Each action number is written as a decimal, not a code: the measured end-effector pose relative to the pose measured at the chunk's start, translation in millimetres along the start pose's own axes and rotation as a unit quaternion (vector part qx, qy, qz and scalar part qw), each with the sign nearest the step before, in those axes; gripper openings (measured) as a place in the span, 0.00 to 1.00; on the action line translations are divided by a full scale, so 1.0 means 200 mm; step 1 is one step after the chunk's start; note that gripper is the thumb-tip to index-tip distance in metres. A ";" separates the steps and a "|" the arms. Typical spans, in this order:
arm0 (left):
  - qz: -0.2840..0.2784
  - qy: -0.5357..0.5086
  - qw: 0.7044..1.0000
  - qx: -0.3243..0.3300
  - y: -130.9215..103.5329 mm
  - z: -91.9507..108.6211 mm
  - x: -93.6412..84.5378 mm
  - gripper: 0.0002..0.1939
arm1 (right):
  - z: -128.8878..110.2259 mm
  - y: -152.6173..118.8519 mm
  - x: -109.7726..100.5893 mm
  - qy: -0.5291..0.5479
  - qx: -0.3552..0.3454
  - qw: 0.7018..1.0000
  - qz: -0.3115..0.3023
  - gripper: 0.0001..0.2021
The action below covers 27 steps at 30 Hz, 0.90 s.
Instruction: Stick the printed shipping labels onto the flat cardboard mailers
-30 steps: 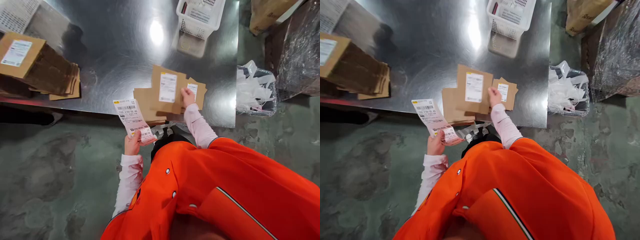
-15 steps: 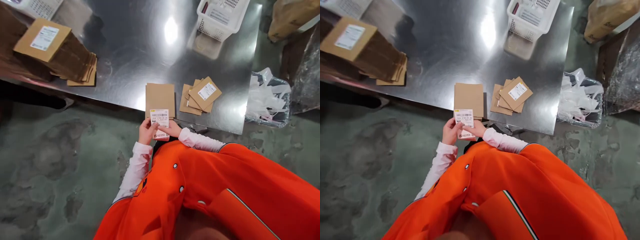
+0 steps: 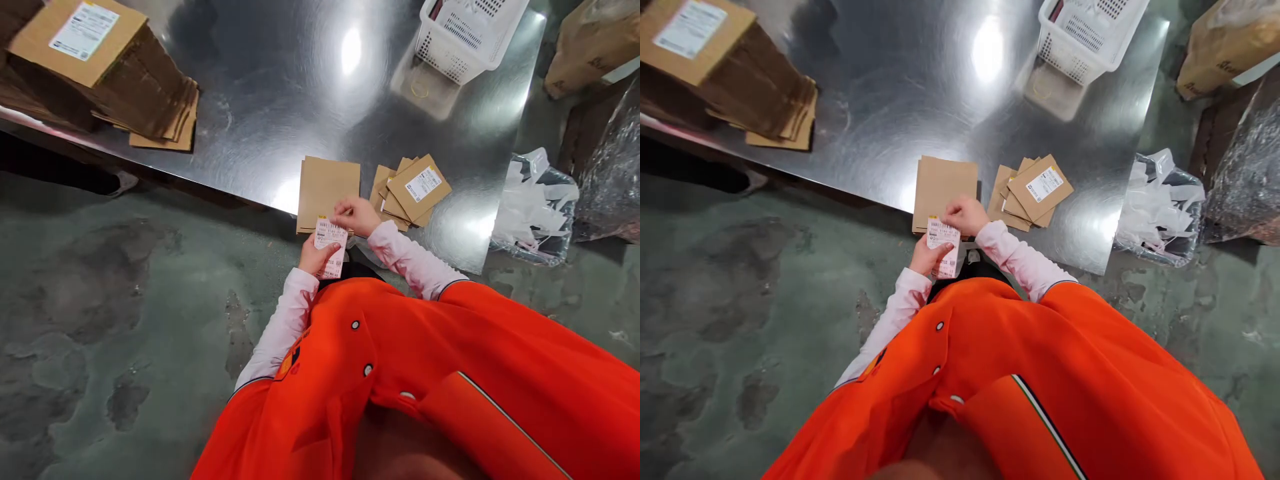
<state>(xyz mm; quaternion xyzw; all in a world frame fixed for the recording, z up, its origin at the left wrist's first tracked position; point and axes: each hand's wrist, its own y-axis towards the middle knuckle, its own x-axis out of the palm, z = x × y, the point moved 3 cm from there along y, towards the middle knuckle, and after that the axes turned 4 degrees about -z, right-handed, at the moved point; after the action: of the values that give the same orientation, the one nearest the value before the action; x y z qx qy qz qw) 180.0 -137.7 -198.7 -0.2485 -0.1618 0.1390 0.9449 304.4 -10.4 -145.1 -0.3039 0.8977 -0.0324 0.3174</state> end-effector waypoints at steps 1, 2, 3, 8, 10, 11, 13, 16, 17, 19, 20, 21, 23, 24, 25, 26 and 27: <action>-0.030 -0.004 0.999 -0.026 0.01 -0.02 -0.01 0.30 | 0.02 0.09 -0.03 -0.020 -0.008 0.999 0.028 0.06; -0.053 -0.010 0.997 -0.052 0.03 -0.05 -0.02 0.31 | 0.06 0.19 -0.06 -0.036 -0.009 0.998 0.058 0.06; -0.068 -0.018 0.995 -0.076 0.04 -0.07 -0.04 0.32 | 0.09 0.29 -0.08 -0.049 -0.002 0.995 0.084 0.06; -0.042 -0.022 0.989 -0.138 0.05 -0.22 -0.14 0.35 | 0.27 0.65 -0.15 -0.115 0.056 0.982 0.136 0.09; -0.024 0.000 0.987 -0.157 0.00 -0.27 -0.18 0.34 | 0.28 0.66 -0.13 -0.159 0.069 0.976 0.133 0.14; -0.020 0.012 0.986 -0.166 -0.03 -0.29 -0.21 0.33 | 0.27 0.64 -0.11 -0.187 0.062 0.972 0.132 0.19; -0.022 0.025 0.983 -0.182 -0.12 -0.32 -0.25 0.30 | 0.22 0.57 -0.03 -0.254 0.012 0.961 0.111 0.32; -0.020 0.021 0.983 -0.181 -0.24 -0.31 -0.32 0.29 | 0.13 0.45 0.14 -0.331 -0.097 0.938 0.016 0.42; -0.013 0.019 0.985 -0.172 -0.27 -0.29 -0.34 0.29 | 0.12 0.41 0.19 -0.338 -0.118 0.934 -0.011 0.43; 0.006 0.019 0.991 -0.136 -0.29 -0.22 -0.39 0.30 | 0.11 0.34 0.23 -0.325 -0.150 0.932 -0.050 0.40; 0.016 0.021 0.993 -0.115 -0.28 -0.18 -0.41 0.30 | 0.11 0.31 0.23 -0.310 -0.166 0.934 -0.062 0.39; 0.026 0.023 0.995 -0.095 -0.27 -0.13 -0.42 0.30 | 0.13 0.28 0.21 -0.290 -0.173 0.939 -0.060 0.37; 0.044 0.028 0.997 -0.058 -0.23 -0.03 -0.44 0.30 | 0.20 0.22 0.14 -0.241 -0.119 0.963 0.010 0.36; 0.051 0.028 0.997 -0.044 -0.20 0.01 -0.43 0.31 | 0.25 0.19 0.10 -0.208 -0.052 0.975 0.065 0.36; 0.054 0.026 0.998 -0.033 -0.18 0.05 -0.43 0.32 | 0.30 0.16 0.07 -0.170 0.028 0.978 0.115 0.35; 0.053 0.022 0.998 -0.026 -0.15 0.08 -0.41 0.33 | 0.35 0.13 0.05 -0.131 0.100 0.975 0.150 0.33; 0.048 0.017 0.998 -0.022 -0.13 0.10 -0.39 0.34 | 0.38 0.12 0.05 -0.095 0.150 0.969 0.170 0.30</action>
<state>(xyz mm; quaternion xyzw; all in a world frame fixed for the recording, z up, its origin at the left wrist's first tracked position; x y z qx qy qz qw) 106.9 -177.2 -187.3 -0.2789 -0.1364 0.1767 0.9340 331.2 13.7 -216.5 -0.0976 0.8866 -0.0833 0.4443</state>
